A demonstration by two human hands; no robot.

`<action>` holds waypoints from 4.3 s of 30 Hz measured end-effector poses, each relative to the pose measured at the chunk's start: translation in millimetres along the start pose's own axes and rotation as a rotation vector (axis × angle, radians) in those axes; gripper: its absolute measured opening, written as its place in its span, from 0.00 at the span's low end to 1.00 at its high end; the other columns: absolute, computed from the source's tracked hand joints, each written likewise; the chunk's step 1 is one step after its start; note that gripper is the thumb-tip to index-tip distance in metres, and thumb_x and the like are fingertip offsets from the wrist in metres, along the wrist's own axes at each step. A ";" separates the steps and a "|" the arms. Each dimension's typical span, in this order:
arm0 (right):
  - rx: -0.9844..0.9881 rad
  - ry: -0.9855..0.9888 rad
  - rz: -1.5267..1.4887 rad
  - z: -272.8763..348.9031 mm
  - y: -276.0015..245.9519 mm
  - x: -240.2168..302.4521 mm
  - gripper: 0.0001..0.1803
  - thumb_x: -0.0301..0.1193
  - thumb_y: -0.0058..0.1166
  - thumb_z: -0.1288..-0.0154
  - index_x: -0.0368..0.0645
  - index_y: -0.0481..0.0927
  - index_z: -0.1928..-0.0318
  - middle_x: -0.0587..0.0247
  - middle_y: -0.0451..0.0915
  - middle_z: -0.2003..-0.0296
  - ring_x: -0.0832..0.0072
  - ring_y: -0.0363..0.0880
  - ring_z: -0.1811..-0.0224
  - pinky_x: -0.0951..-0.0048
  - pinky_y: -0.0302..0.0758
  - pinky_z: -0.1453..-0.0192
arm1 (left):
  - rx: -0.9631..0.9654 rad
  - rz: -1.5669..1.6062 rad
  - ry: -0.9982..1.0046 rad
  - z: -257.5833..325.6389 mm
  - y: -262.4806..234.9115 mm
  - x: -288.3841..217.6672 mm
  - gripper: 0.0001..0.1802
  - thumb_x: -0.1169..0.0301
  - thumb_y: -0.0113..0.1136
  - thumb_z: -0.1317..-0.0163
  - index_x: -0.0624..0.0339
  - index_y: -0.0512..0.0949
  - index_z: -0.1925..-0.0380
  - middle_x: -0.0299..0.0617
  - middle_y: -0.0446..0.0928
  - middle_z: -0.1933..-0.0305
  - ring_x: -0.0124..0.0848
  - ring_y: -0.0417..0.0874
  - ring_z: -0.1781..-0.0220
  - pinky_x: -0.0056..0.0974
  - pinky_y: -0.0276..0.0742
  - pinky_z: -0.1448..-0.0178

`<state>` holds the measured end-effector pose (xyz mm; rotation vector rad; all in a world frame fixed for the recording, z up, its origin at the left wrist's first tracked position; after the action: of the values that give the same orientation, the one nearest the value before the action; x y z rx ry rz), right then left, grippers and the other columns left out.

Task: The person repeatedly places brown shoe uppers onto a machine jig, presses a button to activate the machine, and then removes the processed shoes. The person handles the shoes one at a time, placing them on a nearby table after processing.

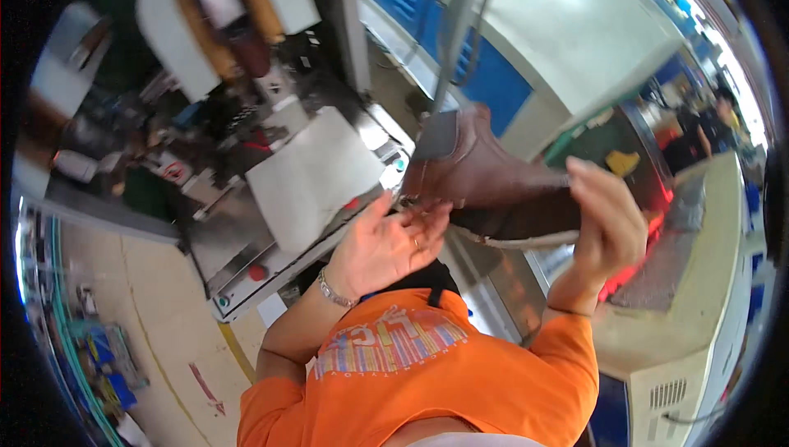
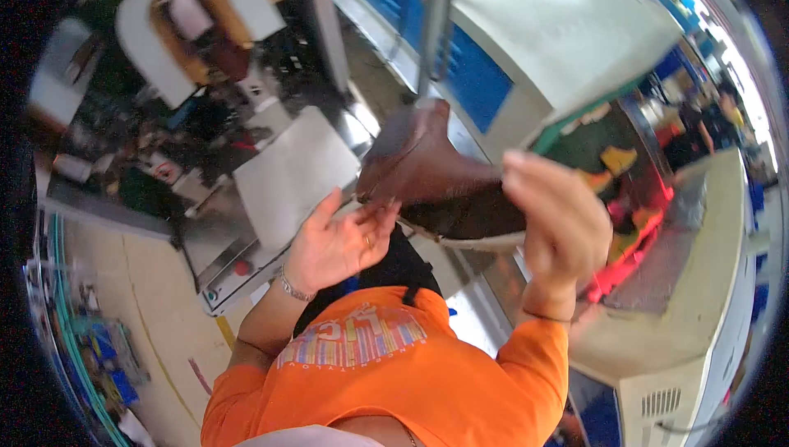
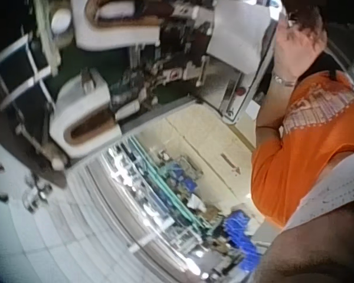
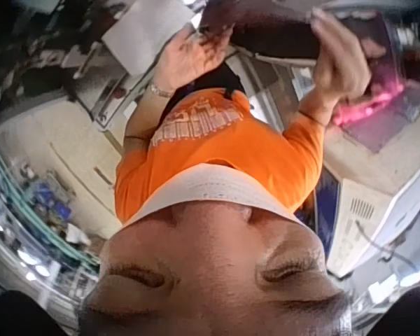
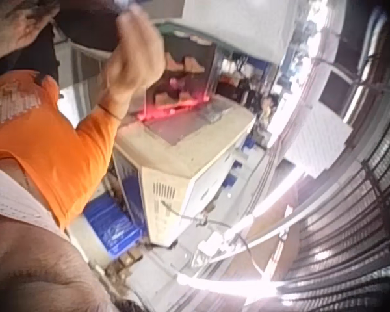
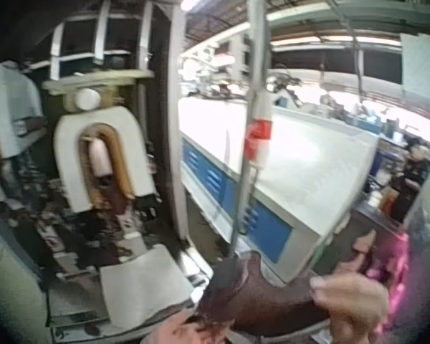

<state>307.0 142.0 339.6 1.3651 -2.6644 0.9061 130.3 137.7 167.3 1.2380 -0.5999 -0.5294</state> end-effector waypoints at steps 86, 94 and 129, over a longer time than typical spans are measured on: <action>0.575 0.633 -1.866 -191.2 500.6 265.3 0.04 0.22 0.56 0.46 0.43 0.76 0.70 0.68 0.78 0.71 0.77 0.75 0.68 0.77 0.71 0.63 | -0.309 -1.036 1.798 394.1 130.0 -345.9 0.04 0.73 0.55 0.42 0.61 0.76 0.68 0.32 0.76 0.70 0.21 0.74 0.68 0.25 0.69 0.62; 0.501 0.648 -1.842 -194.5 516.0 262.7 0.05 0.22 0.56 0.46 0.42 0.75 0.68 0.68 0.76 0.71 0.77 0.74 0.69 0.76 0.71 0.63 | -0.403 -0.798 1.935 394.7 127.0 -375.4 0.03 0.78 0.55 0.45 0.64 0.77 0.71 0.37 0.76 0.71 0.24 0.74 0.68 0.28 0.68 0.61; 0.642 1.272 -2.091 4.1 619.8 251.0 0.14 0.40 0.41 0.33 0.45 0.74 0.60 0.71 0.77 0.73 0.85 0.71 0.80 0.88 0.68 0.81 | -1.556 -2.315 2.402 335.0 118.2 -193.6 0.16 0.70 0.55 0.56 0.49 0.76 0.63 0.34 0.69 0.59 0.34 0.65 0.48 0.48 0.58 0.50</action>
<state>-310.6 234.0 100.4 1.5867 0.3832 1.1853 -233.0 60.0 327.5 0.4393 -3.1954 0.4600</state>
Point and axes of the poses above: each hand's wrist, its own z-axis away from the middle knuckle, its own y-axis out of the palm, x = y × z, the point moved 7 cm from there along -z, towards the middle knuckle
